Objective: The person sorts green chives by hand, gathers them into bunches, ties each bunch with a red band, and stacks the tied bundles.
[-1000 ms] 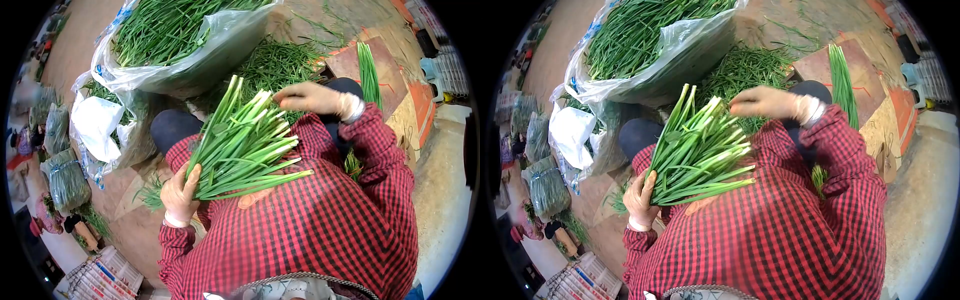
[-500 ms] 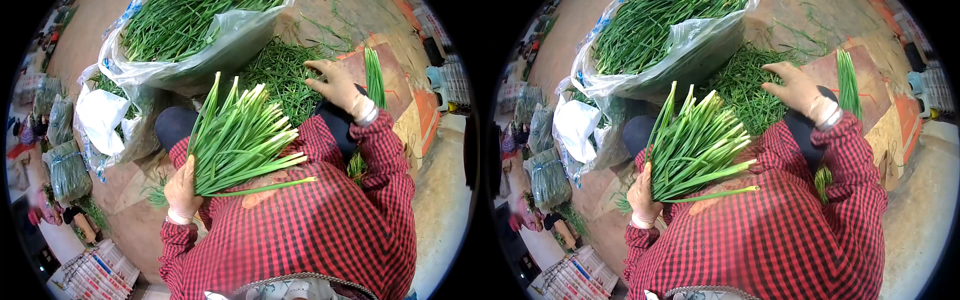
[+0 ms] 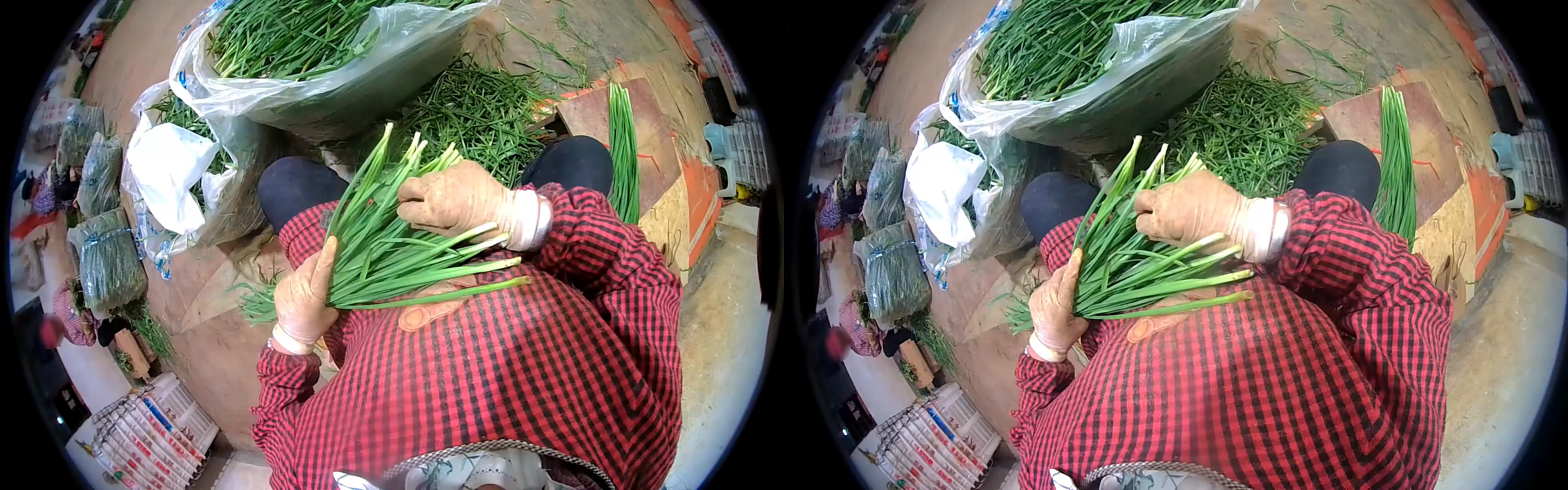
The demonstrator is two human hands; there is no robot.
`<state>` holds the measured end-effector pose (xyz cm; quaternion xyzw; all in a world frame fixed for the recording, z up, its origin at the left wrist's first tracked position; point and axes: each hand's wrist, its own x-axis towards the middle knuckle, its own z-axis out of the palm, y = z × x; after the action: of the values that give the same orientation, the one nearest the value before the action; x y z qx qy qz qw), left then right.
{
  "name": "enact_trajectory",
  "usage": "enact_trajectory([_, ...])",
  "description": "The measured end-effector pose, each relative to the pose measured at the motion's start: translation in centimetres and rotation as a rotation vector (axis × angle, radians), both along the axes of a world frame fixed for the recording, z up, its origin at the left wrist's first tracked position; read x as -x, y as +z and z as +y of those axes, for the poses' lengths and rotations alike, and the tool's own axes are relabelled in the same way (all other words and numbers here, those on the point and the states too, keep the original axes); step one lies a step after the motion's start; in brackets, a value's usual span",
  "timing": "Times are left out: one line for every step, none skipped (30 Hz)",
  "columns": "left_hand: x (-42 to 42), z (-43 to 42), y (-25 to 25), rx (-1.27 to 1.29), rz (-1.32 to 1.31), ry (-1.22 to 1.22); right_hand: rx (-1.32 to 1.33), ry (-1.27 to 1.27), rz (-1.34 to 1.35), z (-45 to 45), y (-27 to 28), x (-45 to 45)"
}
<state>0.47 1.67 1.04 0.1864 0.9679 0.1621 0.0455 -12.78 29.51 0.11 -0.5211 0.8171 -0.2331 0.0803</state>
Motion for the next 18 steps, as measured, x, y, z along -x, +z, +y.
enact_trajectory([0.0,0.0,-0.1,-0.001,0.000,0.002,0.046,-0.011,-0.011,0.2,-0.1,0.0])
enact_trajectory([0.0,0.0,-0.2,-0.022,0.019,-0.012,0.042,-0.008,-0.011,0.5,0.2,0.1])
enact_trajectory([0.0,0.0,-0.2,-0.044,0.037,-0.025,0.035,-0.033,-0.049,0.8,0.7,0.2])
enact_trajectory([0.1,0.0,-0.2,-0.046,0.036,-0.023,0.029,-0.059,-0.087,1.3,1.1,0.2])
enact_trajectory([0.2,0.0,-0.2,-0.046,0.024,-0.032,0.020,-0.101,-0.080,1.8,1.2,0.5])
enact_trajectory([0.2,-0.1,-0.2,-0.047,0.014,-0.042,0.182,-0.168,-0.166,2.6,0.7,0.9])
enact_trajectory([0.3,-0.1,-0.3,-0.051,0.015,-0.042,0.345,-0.235,-0.251,3.2,0.7,1.4])
enact_trajectory([0.3,-0.2,-0.4,-0.049,0.002,-0.030,0.311,-0.360,-0.728,4.3,1.6,1.9])
enact_trajectory([0.2,-0.2,-0.5,-0.047,-0.012,-0.020,0.368,-0.479,-1.012,5.0,2.1,2.4])
enact_trajectory([0.2,-0.3,-0.7,-0.051,-0.012,-0.022,0.374,-0.563,-1.016,6.0,2.7,3.0])
enact_trajectory([0.0,-0.5,-1.1,-0.085,0.018,-0.014,0.379,-0.647,-1.019,7.0,3.1,3.7])
enact_trajectory([-0.1,-0.6,-1.3,-0.119,0.047,-0.004,0.421,-0.703,-0.999,8.0,3.4,4.2])
enact_trajectory([0.0,-0.5,-1.2,-0.119,0.047,-0.004,0.463,-0.755,-0.979,8.9,3.5,4.6])
enact_trajectory([0.1,-0.3,-1.0,-0.139,0.085,-0.017,0.520,-0.796,-0.947,9.6,3.6,5.0])
enact_trajectory([0.1,-0.2,-0.9,-0.158,0.122,-0.030,0.558,-0.888,-0.911,10.5,3.5,5.6])
enact_trajectory([0.0,-0.2,-0.9,-0.157,0.123,-0.032,0.608,-0.930,-0.931,12.0,2.5,6.7])
enact_trajectory([-0.1,-0.4,-1.0,-0.147,0.146,-0.028,0.661,-0.975,-0.951,13.8,1.0,7.8])
enact_trajectory([-0.2,-0.4,-1.1,-0.140,0.169,-0.024,0.431,-1.001,-0.823,15.2,0.0,8.7])
